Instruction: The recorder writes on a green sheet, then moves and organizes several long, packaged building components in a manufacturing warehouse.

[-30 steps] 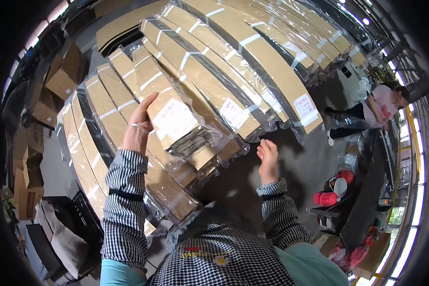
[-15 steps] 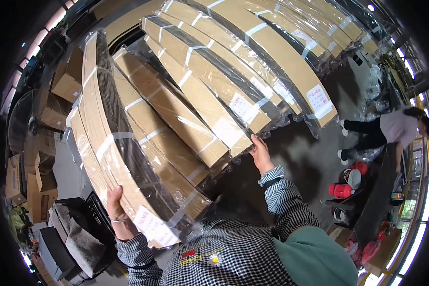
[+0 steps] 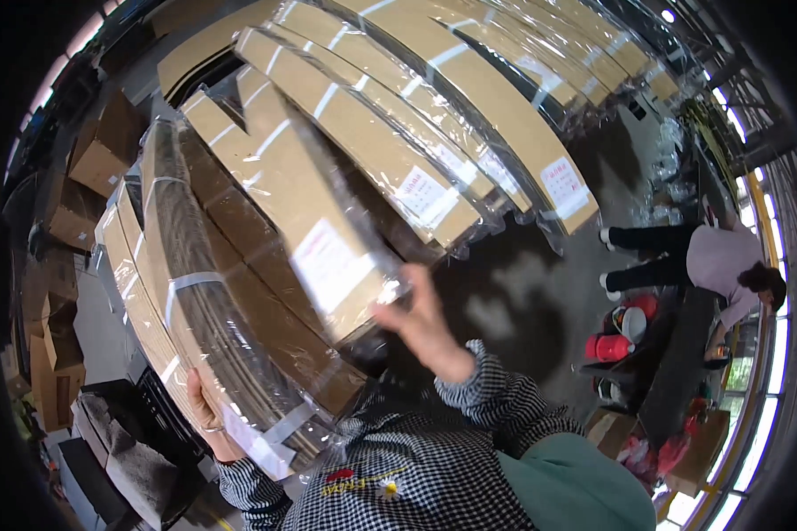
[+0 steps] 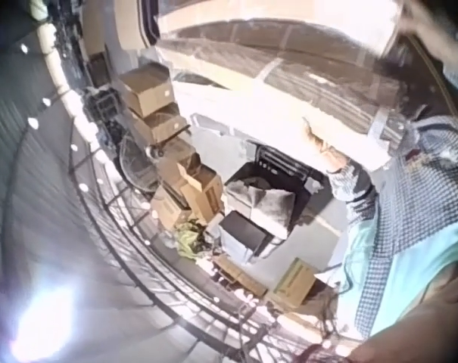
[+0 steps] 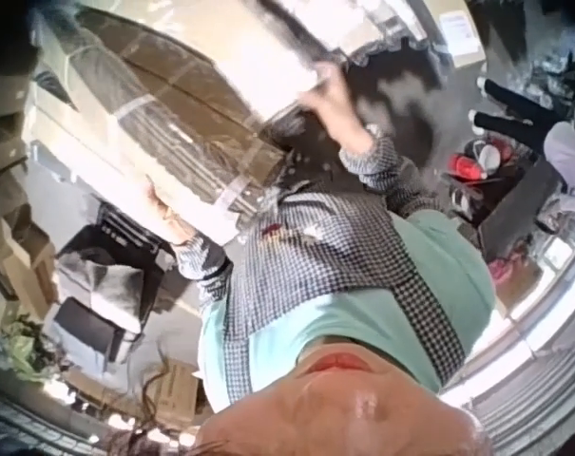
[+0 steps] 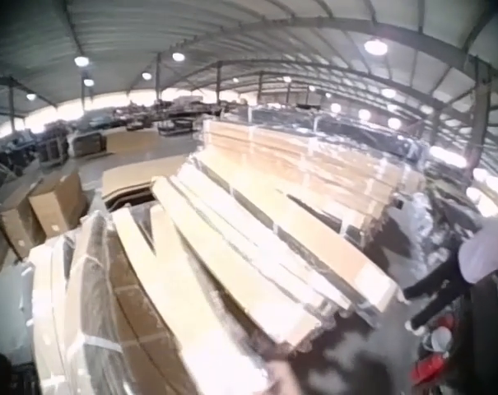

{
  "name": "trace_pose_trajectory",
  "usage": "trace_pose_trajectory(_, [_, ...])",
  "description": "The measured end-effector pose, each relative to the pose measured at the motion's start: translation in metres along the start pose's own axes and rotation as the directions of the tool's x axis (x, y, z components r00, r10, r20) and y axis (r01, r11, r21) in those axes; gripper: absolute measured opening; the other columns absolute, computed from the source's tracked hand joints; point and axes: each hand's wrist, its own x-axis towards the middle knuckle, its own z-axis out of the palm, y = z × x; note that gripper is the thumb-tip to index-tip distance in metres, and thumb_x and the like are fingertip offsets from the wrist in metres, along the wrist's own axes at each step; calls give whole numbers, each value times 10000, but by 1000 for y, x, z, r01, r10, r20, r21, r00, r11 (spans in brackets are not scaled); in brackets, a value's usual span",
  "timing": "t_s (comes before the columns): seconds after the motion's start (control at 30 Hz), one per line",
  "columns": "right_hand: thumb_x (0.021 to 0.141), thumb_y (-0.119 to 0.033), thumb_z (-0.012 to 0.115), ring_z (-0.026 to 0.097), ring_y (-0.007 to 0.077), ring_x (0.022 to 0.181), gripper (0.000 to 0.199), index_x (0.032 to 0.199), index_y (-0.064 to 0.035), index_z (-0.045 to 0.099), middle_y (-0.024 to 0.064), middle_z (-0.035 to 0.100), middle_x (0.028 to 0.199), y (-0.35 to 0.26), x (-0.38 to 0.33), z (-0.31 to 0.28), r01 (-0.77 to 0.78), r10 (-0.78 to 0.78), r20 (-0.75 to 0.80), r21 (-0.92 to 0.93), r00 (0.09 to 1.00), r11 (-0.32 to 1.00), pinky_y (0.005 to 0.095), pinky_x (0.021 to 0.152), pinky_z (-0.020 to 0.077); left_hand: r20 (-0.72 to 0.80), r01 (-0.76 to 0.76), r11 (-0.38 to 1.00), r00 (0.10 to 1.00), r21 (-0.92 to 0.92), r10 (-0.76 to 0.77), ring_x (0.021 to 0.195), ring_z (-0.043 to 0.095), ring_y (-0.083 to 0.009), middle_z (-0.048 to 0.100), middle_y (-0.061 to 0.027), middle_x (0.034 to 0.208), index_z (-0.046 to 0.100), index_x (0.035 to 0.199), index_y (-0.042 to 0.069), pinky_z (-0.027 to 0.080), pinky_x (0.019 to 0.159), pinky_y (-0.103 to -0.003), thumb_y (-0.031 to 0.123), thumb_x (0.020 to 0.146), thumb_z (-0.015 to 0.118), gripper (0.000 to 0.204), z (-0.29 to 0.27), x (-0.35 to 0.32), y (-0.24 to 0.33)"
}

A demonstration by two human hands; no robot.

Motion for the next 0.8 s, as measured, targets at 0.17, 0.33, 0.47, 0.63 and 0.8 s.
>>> trace_pose_trajectory(0.17, [908, -92, 616, 646, 128, 757, 133, 1023, -37, 656, 45, 673, 844, 116, -6, -60, -328, 323, 65, 91, 944, 940, 259, 666, 515, 94, -198, 980, 976, 20, 195, 969, 698, -268, 686, -144, 1137, 605, 1229, 19, 610, 823, -428, 286, 941, 615, 394, -66, 9, 13])
trace_pose_trajectory(0.33, [818, -246, 773, 606, 173, 928, 476, 1213, -76, 569, 43, 638, 1001, 209, 78, -150, -340, 421, -356, 270, 834, 901, 347, 898, 473, 207, -267, 963, 941, -35, 268, 989, 691, -264, 680, -133, 1151, 598, 1239, 26, 602, 840, -428, 294, 944, 609, 399, -57, -2, 5])
trace_pose_trajectory(0.47, [886, -208, 693, 627, 209, 1015, 429, 1275, -87, 557, 49, 650, 1135, 271, 151, -182, -316, 421, -106, 507, 901, 802, 358, 947, 475, 290, -259, 963, 918, -79, 271, 1001, 686, -261, 676, -126, 1160, 593, 1246, 31, 598, 850, -428, 300, 946, 606, 403, -48, 5, -23])
trace_pose_trajectory(0.63, [912, -139, 651, 617, 210, 1086, 375, 1266, -57, 558, 57, 643, 1200, 268, 166, -176, -112, 326, -216, 653, 921, 749, 378, 964, 480, 324, -57, 993, 942, -103, 87, 1010, 681, -264, 669, -128, 1171, 581, 1256, 29, 595, 857, -429, 304, 939, 614, 421, -49, 29, -25])
trace_pose_trajectory(0.8, [837, -70, 735, 612, 213, 1103, 406, 1209, -26, 577, 84, 643, 1171, 213, 66, -167, -193, 363, -298, 473, 883, 859, 369, 942, 493, 300, 110, 984, 952, -142, -63, 1020, 677, -266, 662, -129, 1183, 570, 1267, 27, 592, 863, -430, 308, 932, 622, 441, -58, 20, -40])
